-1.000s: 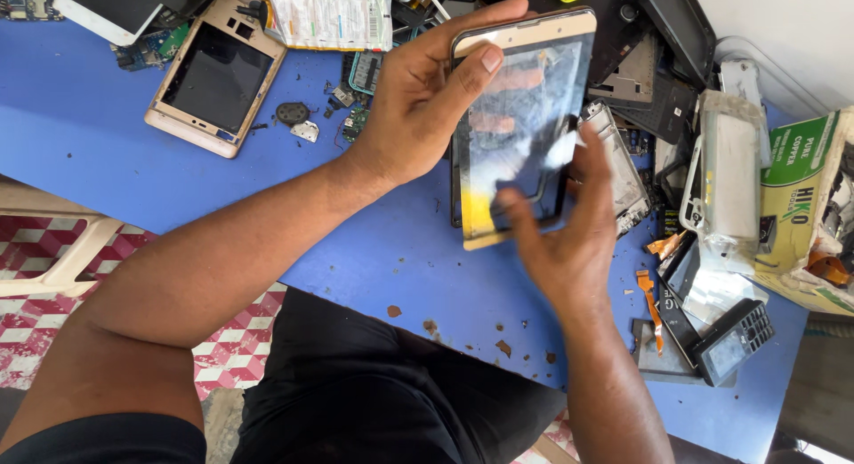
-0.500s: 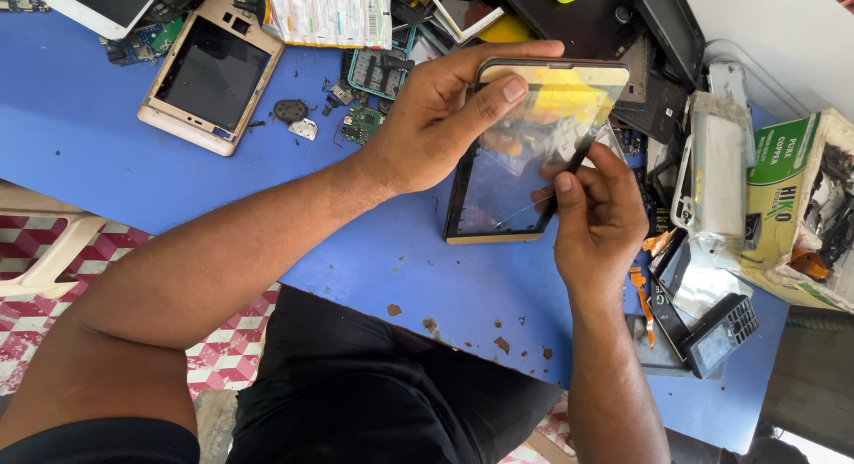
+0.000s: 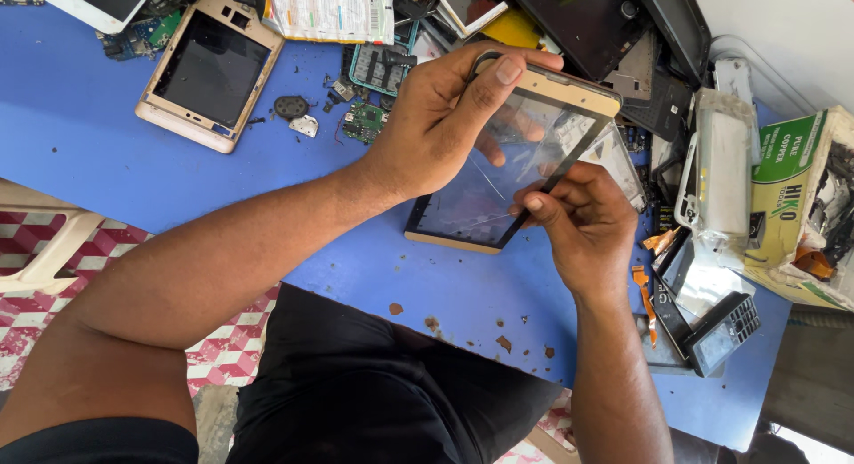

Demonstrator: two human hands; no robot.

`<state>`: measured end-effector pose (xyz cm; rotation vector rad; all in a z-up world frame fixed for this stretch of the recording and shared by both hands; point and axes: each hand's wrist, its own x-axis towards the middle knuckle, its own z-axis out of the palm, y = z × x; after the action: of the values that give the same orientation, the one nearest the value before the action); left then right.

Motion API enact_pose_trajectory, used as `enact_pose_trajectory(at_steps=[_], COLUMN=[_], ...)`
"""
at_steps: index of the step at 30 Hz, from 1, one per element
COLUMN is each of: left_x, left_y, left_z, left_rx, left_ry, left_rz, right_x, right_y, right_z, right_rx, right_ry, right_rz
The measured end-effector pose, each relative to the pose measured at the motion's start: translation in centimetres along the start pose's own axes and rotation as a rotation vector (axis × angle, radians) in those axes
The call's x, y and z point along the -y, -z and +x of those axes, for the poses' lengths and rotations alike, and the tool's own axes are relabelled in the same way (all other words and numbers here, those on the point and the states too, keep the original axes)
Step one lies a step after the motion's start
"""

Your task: The person disassembles a tablet by prying open the frame and removing internal components. They use a screwdriver to loosen screws and carefully separate the screen assembly from the chassis, placing parts on the workbench.

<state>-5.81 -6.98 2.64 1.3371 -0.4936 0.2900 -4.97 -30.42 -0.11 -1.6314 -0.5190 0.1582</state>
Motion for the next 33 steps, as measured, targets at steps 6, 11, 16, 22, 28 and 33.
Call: enact_pose_trajectory(at_steps=[6, 11, 16, 22, 28, 33], left_x=[-0.8, -0.3, 0.2, -0.3, 1.0, 0.7], left_y=[0.1, -0.2, -0.3, -0.5, 0.3, 1.5], left_z=[-0.1, -0.4, -1.0, -0.9, 0.0, 1.1], left_rx=[0.061, 0.110, 0.096, 0.073, -0.147, -0.232], left_ry=[-0.206, -0.154, -0.046, 0.009, 0.008, -0.037], left_rz=[0.231, 0.018, -0.020, -0.080, -0.227, -0.009], right_x=[-0.5, -0.6, -0.4, 0.5, 1.2, 0.1], right_y=[0.6, 1.0, 0.6, 0.1, -0.2, 0.7], right_z=[0.0, 0.1, -0.3, -0.4, 0.4, 0.6], right_rx=[-0.053, -0.015, -0.089, -0.087, 0.073, -0.076], right_ry=[0.052, 0.095, 0.050, 0.054, -0.150, -0.154], right_rz=[-0.017, 0.040, 0.055, 0.002, 0.053, -0.063])
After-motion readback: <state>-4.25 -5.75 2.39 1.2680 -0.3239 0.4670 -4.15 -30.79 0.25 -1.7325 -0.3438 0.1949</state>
